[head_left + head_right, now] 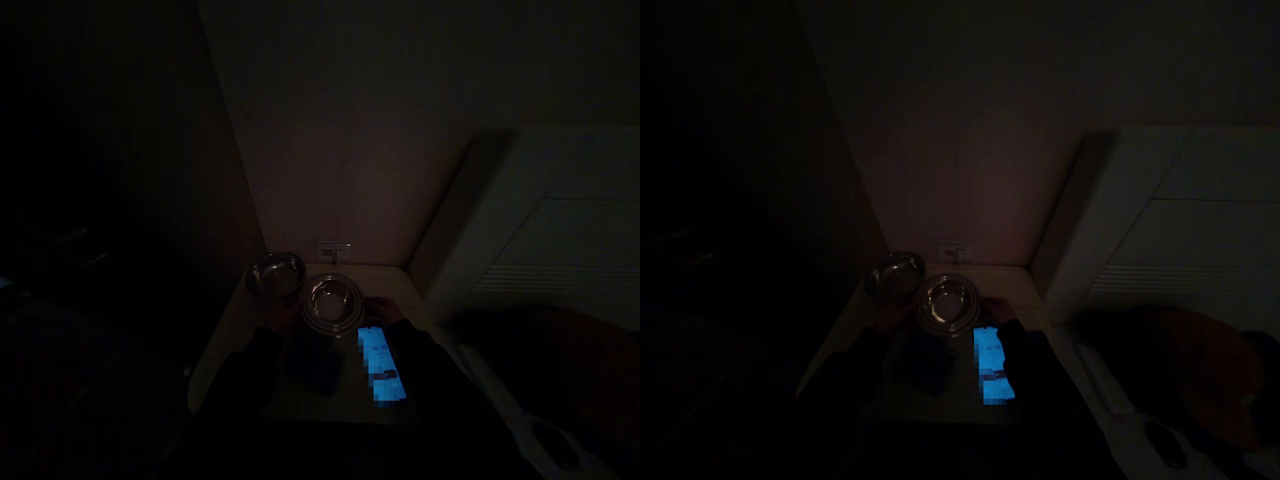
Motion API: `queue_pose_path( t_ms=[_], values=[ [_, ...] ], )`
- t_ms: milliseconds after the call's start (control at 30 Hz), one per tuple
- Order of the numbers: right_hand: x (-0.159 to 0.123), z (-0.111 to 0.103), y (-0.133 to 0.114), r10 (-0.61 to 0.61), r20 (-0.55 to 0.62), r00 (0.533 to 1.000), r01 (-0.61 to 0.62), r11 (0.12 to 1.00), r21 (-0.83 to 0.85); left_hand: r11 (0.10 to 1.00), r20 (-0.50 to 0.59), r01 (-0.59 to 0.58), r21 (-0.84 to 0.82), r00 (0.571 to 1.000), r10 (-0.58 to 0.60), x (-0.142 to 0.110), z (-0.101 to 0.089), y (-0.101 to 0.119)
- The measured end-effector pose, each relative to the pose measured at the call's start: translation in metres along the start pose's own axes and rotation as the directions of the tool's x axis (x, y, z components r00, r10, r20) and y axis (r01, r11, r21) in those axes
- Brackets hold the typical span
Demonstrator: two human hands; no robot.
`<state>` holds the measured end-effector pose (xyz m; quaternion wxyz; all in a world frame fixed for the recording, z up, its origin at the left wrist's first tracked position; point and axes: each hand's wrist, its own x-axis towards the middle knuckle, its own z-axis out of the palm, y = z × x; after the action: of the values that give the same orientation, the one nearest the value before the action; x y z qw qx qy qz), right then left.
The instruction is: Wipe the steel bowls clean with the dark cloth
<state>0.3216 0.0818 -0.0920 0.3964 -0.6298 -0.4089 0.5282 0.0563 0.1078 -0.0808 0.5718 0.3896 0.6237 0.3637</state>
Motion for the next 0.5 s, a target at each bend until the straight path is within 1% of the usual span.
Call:
queue_pose_path(
  t_ms=[100,167,333,500],
  values=[
    [0.004,-0.01,-0.004,0.037,0.002,0.999,-0.037,0.999,0.037,0.997,0.005,0.015,-0.079,1.0,-0.015,-0.003,0.008,0.008],
    [0.008,-0.019,-0.008,0.062,-0.006,0.998,-0.062,0.997,0.054,0.993,0.031,0.017,-0.119,0.999,-0.013,-0.001,0.018,0.014],
    [0.016,-0.048,-0.012,0.09,-0.069,0.994,-0.084,0.992,0.092,0.984,0.114,0.028,-0.175,0.993,-0.008,0.01,0.057,0.024],
    [0.025,-0.073,-0.005,0.105,-0.151,0.983,-0.089,0.99,0.109,0.978,0.2,0.049,-0.201,0.98,-0.008,0.026,0.094,0.021]
  ],
)
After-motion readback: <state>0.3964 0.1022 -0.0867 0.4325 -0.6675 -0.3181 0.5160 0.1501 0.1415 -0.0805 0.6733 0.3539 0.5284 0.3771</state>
